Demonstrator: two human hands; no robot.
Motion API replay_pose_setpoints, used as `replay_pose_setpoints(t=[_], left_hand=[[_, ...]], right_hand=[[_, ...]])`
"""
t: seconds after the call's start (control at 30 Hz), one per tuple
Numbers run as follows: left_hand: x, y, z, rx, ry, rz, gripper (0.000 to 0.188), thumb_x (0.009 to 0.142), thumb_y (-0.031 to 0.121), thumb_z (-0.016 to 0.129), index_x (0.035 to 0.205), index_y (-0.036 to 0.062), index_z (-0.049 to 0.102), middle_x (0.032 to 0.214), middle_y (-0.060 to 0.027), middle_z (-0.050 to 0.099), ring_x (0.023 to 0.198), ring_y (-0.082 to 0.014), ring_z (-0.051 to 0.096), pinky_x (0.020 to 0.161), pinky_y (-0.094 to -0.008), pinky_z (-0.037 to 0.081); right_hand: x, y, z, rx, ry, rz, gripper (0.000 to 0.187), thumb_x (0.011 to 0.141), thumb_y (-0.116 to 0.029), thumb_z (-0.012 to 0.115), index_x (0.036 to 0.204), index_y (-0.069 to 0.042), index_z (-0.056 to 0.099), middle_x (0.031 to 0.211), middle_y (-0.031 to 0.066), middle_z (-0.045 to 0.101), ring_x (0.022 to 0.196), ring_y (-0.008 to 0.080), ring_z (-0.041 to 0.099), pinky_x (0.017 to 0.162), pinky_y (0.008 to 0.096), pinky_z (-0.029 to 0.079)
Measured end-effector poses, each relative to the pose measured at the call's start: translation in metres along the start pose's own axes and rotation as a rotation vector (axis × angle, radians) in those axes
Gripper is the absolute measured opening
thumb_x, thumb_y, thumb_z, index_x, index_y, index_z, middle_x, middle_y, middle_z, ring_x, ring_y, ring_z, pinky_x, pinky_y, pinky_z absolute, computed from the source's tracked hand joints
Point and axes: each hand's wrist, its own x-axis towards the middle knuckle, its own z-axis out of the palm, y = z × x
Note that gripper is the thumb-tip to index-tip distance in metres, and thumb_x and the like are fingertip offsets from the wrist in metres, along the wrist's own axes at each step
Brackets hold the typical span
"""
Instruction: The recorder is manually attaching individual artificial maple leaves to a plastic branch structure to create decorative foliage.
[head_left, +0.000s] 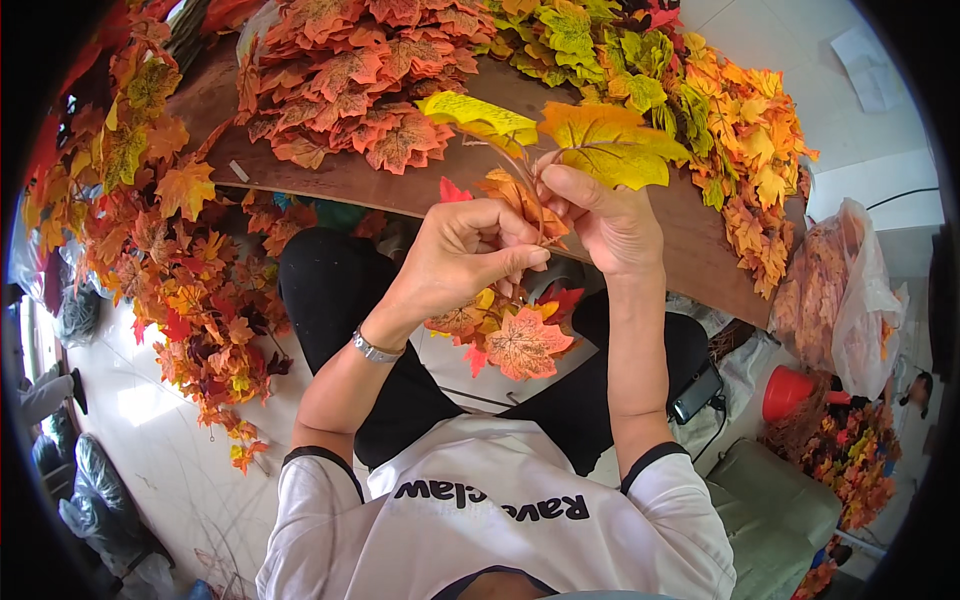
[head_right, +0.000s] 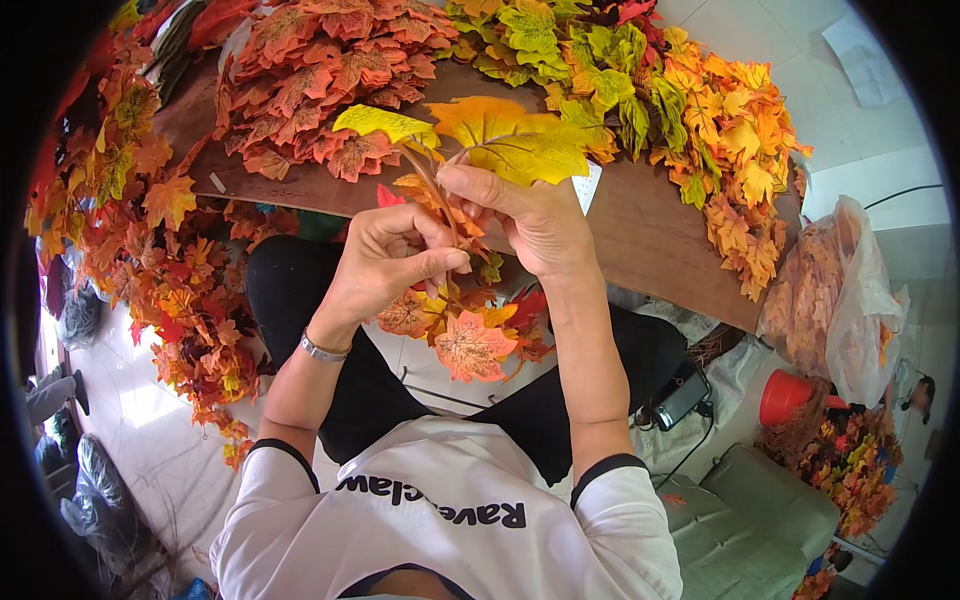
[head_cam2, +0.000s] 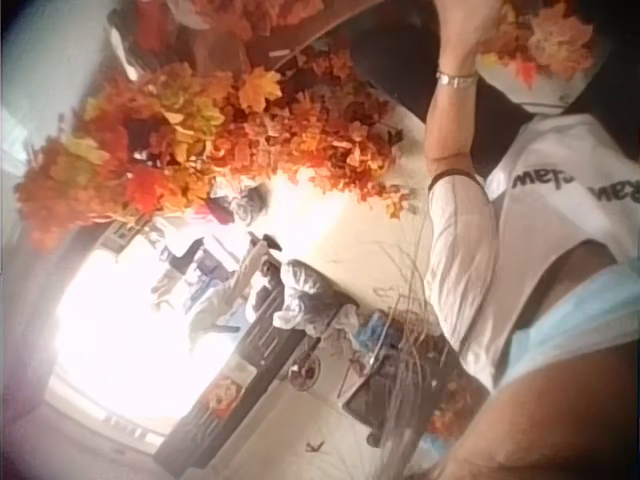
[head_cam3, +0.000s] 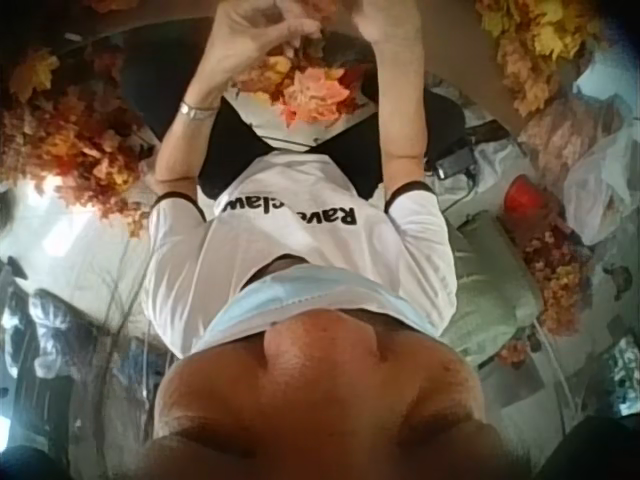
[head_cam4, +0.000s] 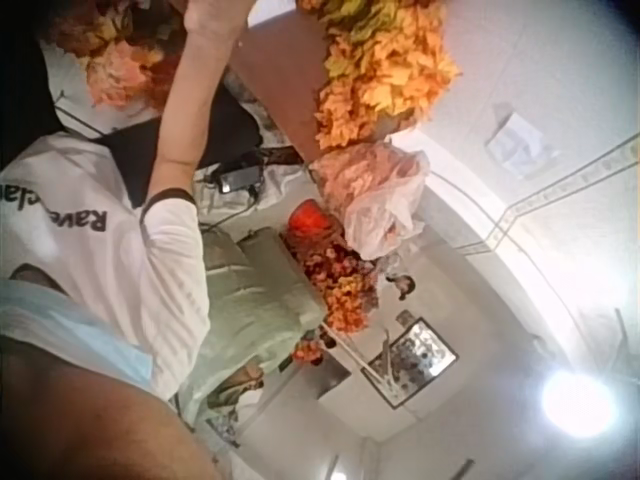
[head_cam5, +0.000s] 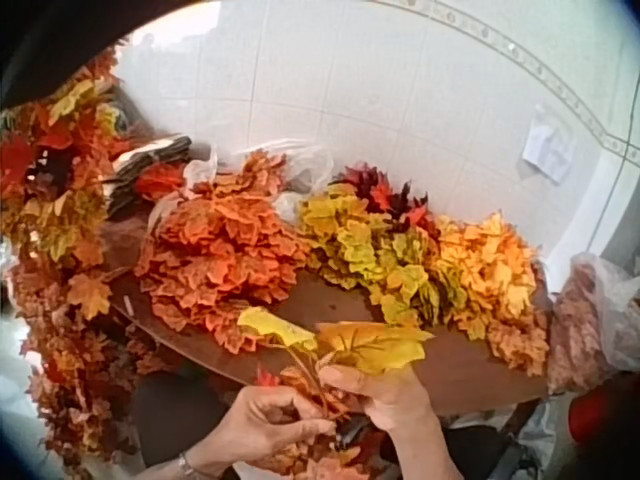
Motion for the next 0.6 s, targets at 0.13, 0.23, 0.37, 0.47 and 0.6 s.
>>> replay_pose_setpoints(t=[0.13,0.23,0.37,0.47,0.6], left_hand=[[-0.001,-0.002,-0.001,0.014,-0.020,-0.042,0.011,0.079,0.004,0.063,0.073,0.0012,0.054,0.063,-0.0004,0.057,0.050,-0.0040,0.053,0.045,-0.0168,0.043],[0.000,-0.004,-0.001,0.049,-0.036,-0.065,0.010,0.077,0.001,0.065,0.074,0.0005,0.055,0.068,-0.0049,0.060,0.057,-0.0059,0.056,0.047,-0.0175,0.046],[0.000,-0.003,-0.005,0.043,-0.075,-0.050,0.011,0.080,0.005,0.063,0.074,0.0017,0.054,0.066,-0.0011,0.058,0.054,-0.0037,0.054,0.045,-0.0163,0.043],[0.002,0.004,-0.007,-0.015,-0.074,-0.059,0.011,0.081,0.006,0.062,0.075,0.0020,0.054,0.067,-0.0025,0.059,0.055,-0.0043,0.055,0.046,-0.0160,0.044],[0.007,0.007,-0.012,-0.107,-0.142,-0.075,0.010,0.080,0.005,0.062,0.074,0.0018,0.055,0.068,-0.0057,0.061,0.053,-0.0061,0.056,0.046,-0.0167,0.045]], right_hand=[[0.002,-0.003,-0.006,-0.014,-0.058,0.122,0.019,0.070,-0.013,0.073,0.082,-0.002,0.063,0.068,0.0019,0.060,0.054,0.0069,0.050,0.046,0.0179,0.035],[0.002,0.000,-0.010,0.046,-0.056,0.152,0.021,0.069,-0.011,0.073,0.085,-0.003,0.062,0.069,0.0012,0.059,0.054,0.0063,0.049,0.046,0.0173,0.034],[0.004,-0.001,-0.013,0.075,0.010,0.060,0.023,0.072,-0.007,0.070,0.091,-0.001,0.058,0.068,0.0018,0.056,0.052,0.0074,0.047,0.045,0.0193,0.034],[0.008,0.001,-0.016,0.029,0.049,-0.084,0.020,0.073,-0.005,0.067,0.090,-0.001,0.057,0.067,0.0022,0.054,0.051,0.0080,0.045,0.043,0.0210,0.033],[0.019,0.005,-0.017,-0.026,0.103,-0.275,0.018,0.076,-0.006,0.066,0.092,-0.002,0.059,0.073,0.0030,0.058,0.055,0.0093,0.050,0.044,0.0227,0.038]])
